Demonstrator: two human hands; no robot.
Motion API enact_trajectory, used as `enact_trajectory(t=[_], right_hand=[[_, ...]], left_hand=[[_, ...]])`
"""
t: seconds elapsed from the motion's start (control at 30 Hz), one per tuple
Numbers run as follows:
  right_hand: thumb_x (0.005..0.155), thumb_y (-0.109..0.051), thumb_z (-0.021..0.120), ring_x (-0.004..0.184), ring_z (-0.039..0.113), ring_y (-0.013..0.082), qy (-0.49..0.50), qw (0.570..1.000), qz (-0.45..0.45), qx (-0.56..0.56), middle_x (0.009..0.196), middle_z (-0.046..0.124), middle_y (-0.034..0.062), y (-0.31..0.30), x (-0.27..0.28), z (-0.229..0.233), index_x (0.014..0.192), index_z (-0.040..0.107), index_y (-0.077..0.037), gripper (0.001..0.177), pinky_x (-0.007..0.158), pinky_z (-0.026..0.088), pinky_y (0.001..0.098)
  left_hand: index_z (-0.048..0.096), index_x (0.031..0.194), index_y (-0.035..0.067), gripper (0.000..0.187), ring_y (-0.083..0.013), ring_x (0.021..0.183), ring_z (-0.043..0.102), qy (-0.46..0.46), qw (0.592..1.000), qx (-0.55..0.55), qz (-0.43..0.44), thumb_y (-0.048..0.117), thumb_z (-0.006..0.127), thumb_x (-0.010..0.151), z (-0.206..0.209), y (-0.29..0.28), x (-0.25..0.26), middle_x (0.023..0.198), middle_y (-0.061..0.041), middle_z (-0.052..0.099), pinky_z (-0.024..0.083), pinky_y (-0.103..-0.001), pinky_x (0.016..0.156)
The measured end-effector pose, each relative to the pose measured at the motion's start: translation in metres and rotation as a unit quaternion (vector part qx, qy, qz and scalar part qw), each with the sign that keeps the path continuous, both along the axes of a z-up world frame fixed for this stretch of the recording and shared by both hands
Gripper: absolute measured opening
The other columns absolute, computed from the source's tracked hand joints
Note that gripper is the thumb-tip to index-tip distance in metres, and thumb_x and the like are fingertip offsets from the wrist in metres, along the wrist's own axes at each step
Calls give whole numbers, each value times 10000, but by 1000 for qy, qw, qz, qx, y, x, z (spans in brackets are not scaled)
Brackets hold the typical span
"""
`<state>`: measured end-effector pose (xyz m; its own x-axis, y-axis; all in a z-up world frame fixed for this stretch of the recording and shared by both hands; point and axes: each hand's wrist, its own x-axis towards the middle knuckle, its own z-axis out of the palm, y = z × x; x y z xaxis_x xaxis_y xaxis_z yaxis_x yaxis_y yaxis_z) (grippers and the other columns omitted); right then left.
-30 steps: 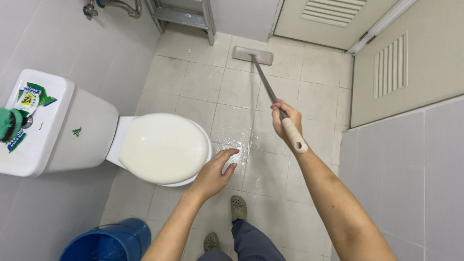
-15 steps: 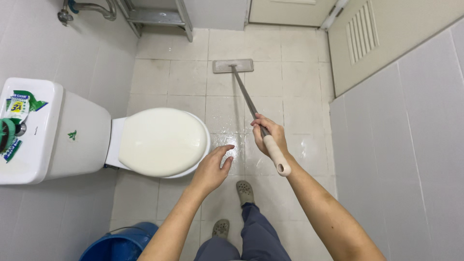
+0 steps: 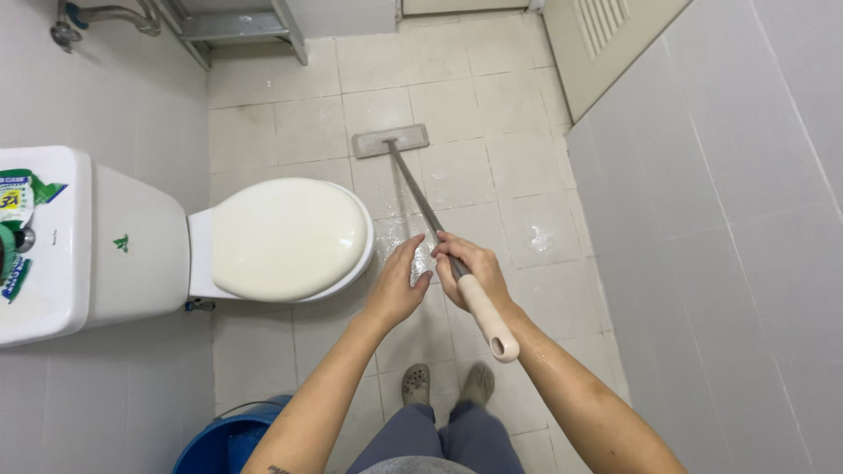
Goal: The person cleans a tiled bathroom floor using a mop, pushing and pulling it across the wet surface around the toilet and bucket.
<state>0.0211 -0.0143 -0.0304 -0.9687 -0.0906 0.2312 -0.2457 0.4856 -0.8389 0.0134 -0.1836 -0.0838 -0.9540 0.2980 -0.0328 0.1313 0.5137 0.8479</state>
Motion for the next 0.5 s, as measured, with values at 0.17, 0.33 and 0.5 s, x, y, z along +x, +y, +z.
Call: enact_trajectory(t=[0.17,0.33,0.5], right_hand=[[858,-24,642,1154,716,322,-24,1000,-2,15,1061,758,235,-2,38,19,920,736,17,120,900,604,373],[859,-31,644,1133,732,322,-32,999,8,26,1036,765,230,3,78,35,898,737,14,111,894,606,369],[843,-32,652,1050,752,322,-23,999,14,39,1086,760,226,20,120,45,900,740,13,114,901,606,365]], left_hand=[[396,1500,119,779,-376,1441,401,7,1000,2,-16,57,735,801,-17,18,10,1555,-181,400,398,-446,1144],[477,1438,139,754,-380,1440,388,5,1000,-4,-13,23,764,750,-26,34,32,1571,-172,383,397,-444,1131],[611,1214,97,502,-371,1433,422,48,999,-2,6,63,796,748,-30,55,69,1517,-152,486,417,-446,1136]])
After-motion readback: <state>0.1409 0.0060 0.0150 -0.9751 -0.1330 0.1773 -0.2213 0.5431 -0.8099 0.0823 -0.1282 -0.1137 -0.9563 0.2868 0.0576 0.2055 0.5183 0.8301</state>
